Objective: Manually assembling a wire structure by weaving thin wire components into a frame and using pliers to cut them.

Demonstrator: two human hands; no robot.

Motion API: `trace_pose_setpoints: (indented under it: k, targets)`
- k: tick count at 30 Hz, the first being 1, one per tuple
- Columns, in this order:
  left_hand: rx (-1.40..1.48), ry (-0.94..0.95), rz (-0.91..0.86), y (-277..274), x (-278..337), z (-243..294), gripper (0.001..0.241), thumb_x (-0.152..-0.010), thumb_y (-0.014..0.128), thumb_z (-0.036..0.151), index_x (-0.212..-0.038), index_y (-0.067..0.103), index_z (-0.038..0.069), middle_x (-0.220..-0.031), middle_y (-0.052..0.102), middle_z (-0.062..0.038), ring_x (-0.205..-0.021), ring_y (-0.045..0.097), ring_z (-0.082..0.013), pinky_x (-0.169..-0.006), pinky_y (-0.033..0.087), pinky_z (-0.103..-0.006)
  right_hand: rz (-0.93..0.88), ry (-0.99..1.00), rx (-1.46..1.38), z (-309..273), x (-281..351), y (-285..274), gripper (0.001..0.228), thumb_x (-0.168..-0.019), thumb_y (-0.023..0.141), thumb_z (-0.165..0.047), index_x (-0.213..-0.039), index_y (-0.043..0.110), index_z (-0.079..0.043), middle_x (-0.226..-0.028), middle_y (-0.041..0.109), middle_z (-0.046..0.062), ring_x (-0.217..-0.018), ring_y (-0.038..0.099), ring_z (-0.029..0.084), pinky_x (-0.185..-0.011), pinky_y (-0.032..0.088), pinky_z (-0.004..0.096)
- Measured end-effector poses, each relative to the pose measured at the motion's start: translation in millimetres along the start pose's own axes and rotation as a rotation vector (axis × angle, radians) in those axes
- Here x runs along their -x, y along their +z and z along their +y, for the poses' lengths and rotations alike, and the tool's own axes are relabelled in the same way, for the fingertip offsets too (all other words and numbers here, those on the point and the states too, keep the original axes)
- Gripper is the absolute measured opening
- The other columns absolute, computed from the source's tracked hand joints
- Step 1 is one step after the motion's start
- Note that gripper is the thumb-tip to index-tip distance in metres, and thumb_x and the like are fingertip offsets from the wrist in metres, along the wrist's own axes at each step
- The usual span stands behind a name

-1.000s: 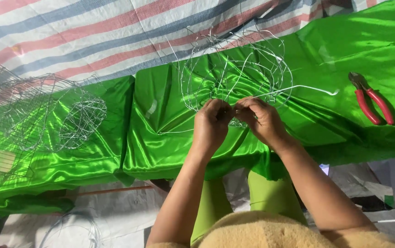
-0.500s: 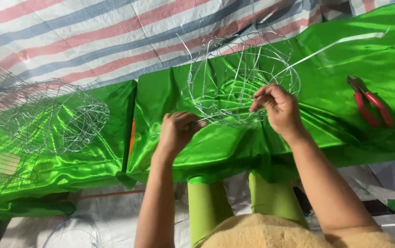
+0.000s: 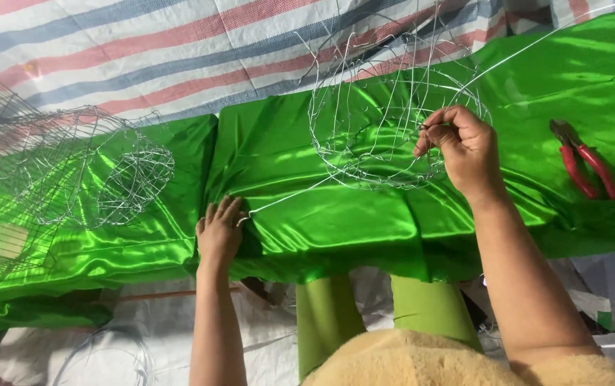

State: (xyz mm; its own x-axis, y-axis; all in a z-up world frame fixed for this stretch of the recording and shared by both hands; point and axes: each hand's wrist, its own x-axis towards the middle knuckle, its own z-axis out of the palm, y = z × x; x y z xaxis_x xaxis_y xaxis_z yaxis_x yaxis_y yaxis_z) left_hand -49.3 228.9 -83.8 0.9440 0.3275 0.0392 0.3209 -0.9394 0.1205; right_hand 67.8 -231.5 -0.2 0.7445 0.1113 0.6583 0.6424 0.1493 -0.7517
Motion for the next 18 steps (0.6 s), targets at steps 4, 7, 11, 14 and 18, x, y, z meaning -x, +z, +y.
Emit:
trace_pose_setpoints:
  k: [4, 7, 11, 14, 18]
  targets:
    - [0.012, -0.010, 0.162, -7.3, 12.6, 2.0, 0.043, -0.097, 0.064, 0.046, -0.137, 0.066, 0.034, -0.147, 0.060, 0.004, -0.141, 0.050, -0.0294, -0.111, 0.042, -0.0547, 0.021, -0.034, 0.009, -2.0, -3.8, 6.3, 0.005, -0.107, 0.058, 0.008, -0.104, 0.060, 0.010, -0.089, 0.064, 0.022, -0.071, 0.071, 0.026, -0.074, 0.063, 0.042]
    - [1.023, -0.041, 0.640, -74.5, 53.2, 49.2, 0.080, -0.070, 0.048, -0.021, -0.143, 0.061, 0.009, -0.127, 0.058, -0.017, -0.119, 0.057, -0.0361, -0.109, 0.044, -0.0506, 0.052, -0.065, -0.021, -6.1, -7.0, 11.8, 0.005, -0.106, 0.059, 0.007, -0.102, 0.060, 0.009, -0.089, 0.064, 0.022, -0.070, 0.072, 0.027, -0.073, 0.063, 0.043]
    - [0.538, 0.333, 1.372, -120.7, 96.2, 132.9, 0.019, -0.104, 0.064, -0.008, -0.122, 0.060, -0.004, -0.111, 0.062, -0.020, -0.099, 0.059, -0.0306, -0.086, 0.052, -0.0408, -0.042, -0.060, -0.028, -7.4, -9.0, 23.8, 0.006, -0.108, 0.057, 0.002, -0.103, 0.058, 0.005, -0.090, 0.061, 0.019, -0.071, 0.068, 0.026, -0.072, 0.063, 0.039]
    - [0.434, 0.527, 1.095, -131.3, 100.5, 202.5, 0.038, -0.095, 0.072, 0.010, -0.132, 0.062, 0.003, -0.122, 0.063, -0.018, -0.112, 0.061, -0.0356, -0.097, 0.051, -0.0459, -0.054, -0.159, -0.023, -9.9, -7.4, 37.5, 0.008, -0.107, 0.057, 0.007, -0.100, 0.058, 0.012, -0.093, 0.061, 0.023, -0.069, 0.071, 0.029, -0.068, 0.061, 0.040]
    - [0.457, 0.642, 0.798, -99.2, 67.3, 252.2, 0.050, -0.093, 0.072, 0.037, -0.132, 0.063, 0.007, -0.096, 0.065, -0.010, -0.079, 0.068, -0.0326, -0.067, 0.057, -0.0440, -0.068, -0.146, 0.029, -17.9, 5.3, 46.5, 0.009, -0.101, 0.064, 0.001, -0.095, 0.064, 0.008, -0.093, 0.068, 0.020, -0.068, 0.073, 0.027, -0.066, 0.061, 0.039]
